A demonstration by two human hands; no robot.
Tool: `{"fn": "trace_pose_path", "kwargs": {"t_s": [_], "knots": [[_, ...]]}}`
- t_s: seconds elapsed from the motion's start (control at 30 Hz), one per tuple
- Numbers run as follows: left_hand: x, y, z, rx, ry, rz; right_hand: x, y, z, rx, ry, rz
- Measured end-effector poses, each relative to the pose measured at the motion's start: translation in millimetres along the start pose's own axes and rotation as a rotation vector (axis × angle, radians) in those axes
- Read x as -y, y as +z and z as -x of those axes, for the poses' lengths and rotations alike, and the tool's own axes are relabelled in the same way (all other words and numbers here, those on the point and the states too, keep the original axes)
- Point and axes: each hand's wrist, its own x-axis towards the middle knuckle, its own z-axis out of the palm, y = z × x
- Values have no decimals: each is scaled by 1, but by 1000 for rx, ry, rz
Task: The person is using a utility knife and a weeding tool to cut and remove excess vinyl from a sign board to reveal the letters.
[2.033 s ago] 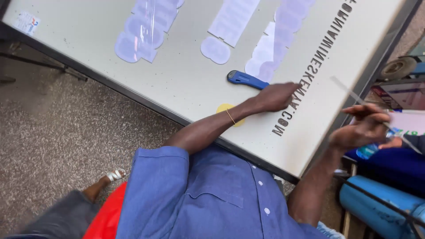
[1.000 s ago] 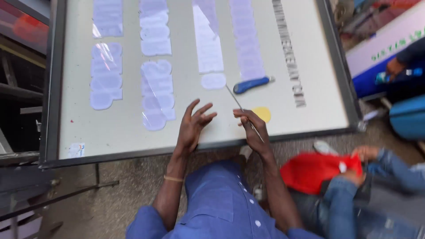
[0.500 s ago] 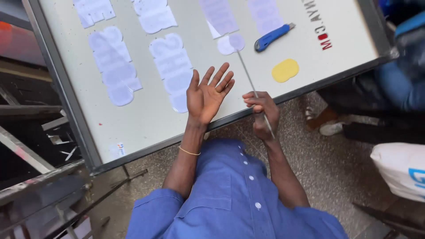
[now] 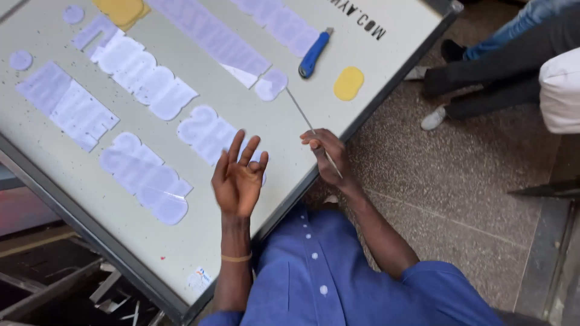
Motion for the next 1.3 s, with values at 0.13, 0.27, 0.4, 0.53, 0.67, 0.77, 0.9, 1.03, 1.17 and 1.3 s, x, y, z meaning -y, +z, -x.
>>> {"fn": "trace_pose_path", "kwargs": {"t_s": [0.13,0.27,0.4,0.53,0.67,0.77,0.9,1.03,1.17,1.3], "knots": [[19,-32,-26,4,-128,-102,-2,-8,25,-40,56,65],[47,-27,-37,-78,-182,-214,-14,-21,49,-35,263,-49],[56,19,-25,62,-44,-668,12,-32,40,-113,325,-178],[33,63,-8,241,1,-956,8,-23,33,-270,281,-372],[19,80,-1,332,188,-1069,4,-6,25,-325,281,-553],[11,80,-2,347,283,-1045,25,-7,15,-299,245,-534],[3,51,-47,210,286,-805,8,5,3,-345,203,-506],[9,31,-56,101,187,-779,2,20,5,-281,307,-632],[47,62,-65,349,218,-819,5,2,-15,-475,211,-638],[94,40,-106,462,228,-829,-43,-24,-21,-542,179,-684]]}}
